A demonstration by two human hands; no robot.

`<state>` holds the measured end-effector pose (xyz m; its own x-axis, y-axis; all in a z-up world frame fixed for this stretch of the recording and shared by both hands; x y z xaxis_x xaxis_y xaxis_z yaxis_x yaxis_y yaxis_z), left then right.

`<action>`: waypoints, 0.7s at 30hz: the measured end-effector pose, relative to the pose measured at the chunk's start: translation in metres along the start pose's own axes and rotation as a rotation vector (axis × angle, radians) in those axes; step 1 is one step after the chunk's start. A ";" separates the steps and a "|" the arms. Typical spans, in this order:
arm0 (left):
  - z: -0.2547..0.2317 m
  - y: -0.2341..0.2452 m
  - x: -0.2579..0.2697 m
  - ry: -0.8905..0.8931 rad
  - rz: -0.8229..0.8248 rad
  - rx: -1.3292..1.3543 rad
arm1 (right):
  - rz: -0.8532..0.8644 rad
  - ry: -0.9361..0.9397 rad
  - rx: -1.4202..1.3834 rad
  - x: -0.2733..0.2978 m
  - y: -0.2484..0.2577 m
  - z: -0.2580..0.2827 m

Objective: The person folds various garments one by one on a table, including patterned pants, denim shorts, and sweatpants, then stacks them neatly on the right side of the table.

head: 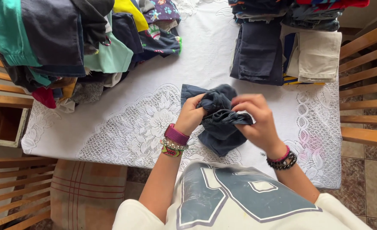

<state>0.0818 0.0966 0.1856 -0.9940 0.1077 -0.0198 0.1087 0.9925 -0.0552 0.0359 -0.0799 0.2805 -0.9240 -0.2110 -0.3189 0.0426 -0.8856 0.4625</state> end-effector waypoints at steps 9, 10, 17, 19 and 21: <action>0.027 -0.015 -0.016 -0.090 0.212 -0.079 | 0.252 0.041 -0.341 -0.015 -0.016 -0.035; 0.020 -0.007 -0.012 0.050 0.126 0.097 | 0.166 -0.011 -0.418 -0.019 -0.005 -0.044; 0.101 0.035 0.012 0.361 0.120 -0.635 | -0.186 -0.287 -0.862 -0.025 0.035 -0.072; 0.159 0.036 0.017 0.393 0.071 -0.378 | -0.201 -0.276 -0.863 -0.027 0.041 -0.073; 0.181 0.032 0.023 0.425 0.023 -0.119 | -0.217 -0.269 -0.864 -0.028 0.046 -0.073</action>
<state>0.0646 0.1200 0.0030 -0.9114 0.1187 0.3939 0.1530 0.9866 0.0567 0.0915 -0.1453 0.2504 -0.9973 0.0025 -0.0740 0.0271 -0.9179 -0.3959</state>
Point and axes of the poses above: each hand's wrist, its own x-axis away from the middle knuckle, its own y-axis out of the back of the hand, z = x × y, the point moved 10 cm from there along -x, towards the middle knuckle, and after that the axes turned 7 degrees about -y, right-handed, at the moved point
